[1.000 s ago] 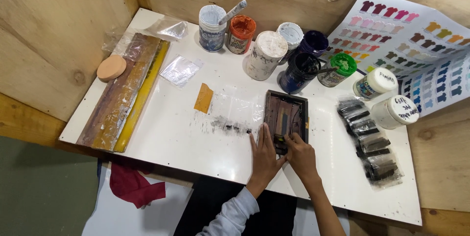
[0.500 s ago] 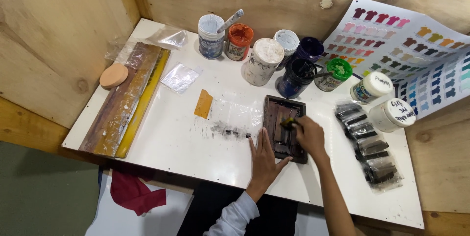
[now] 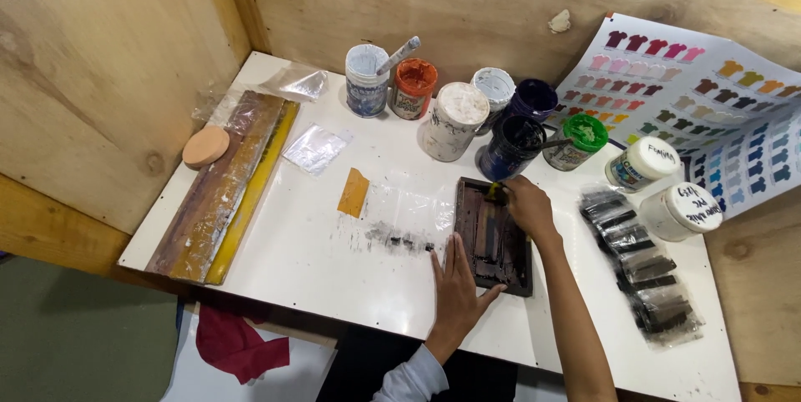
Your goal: The person uses a squeegee to spread dark ink across a printing block. They then press a plastic sheet onto the inked block to transfer the design and lift it to reveal the print. The person repeats this process, adding more ink to the block and printing onto additional sheets.
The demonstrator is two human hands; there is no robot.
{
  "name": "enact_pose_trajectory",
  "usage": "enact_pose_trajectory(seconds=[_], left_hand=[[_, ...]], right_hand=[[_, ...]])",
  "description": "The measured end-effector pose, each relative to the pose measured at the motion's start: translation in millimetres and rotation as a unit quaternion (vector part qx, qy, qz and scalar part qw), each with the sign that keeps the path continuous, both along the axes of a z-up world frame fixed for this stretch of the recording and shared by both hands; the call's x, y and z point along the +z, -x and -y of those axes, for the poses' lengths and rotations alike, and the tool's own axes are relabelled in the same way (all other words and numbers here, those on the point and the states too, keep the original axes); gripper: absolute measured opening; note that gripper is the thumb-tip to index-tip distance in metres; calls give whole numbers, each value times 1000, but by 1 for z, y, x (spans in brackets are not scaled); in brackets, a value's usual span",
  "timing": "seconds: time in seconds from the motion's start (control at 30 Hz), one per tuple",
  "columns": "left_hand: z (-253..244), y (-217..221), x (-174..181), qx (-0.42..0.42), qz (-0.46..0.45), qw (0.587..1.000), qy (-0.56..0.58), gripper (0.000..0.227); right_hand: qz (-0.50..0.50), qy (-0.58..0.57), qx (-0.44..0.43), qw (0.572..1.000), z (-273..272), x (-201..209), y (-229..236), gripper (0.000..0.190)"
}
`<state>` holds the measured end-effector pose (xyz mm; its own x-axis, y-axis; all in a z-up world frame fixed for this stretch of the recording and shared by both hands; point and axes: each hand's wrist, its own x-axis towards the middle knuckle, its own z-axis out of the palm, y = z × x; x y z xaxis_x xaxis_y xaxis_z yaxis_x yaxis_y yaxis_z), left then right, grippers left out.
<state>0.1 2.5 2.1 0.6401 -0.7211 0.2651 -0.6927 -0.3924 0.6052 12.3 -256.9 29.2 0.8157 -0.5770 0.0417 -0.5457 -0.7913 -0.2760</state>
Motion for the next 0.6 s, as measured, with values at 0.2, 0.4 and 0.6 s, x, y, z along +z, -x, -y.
enact_pose_trajectory(seconds=[0.2, 0.4, 0.6], left_hand=[[-1, 1, 0, -9, -17, 1000, 11, 125], [-1, 0, 1, -10, -2, 1000, 12, 122], [-4, -2, 5, -26, -2, 999, -25, 109]], right_hand=[[71, 80, -56, 993, -17, -2, 8, 28], [255, 60, -125, 957, -17, -17, 30, 37], [410, 18, -177, 894, -5, -62, 52, 27]])
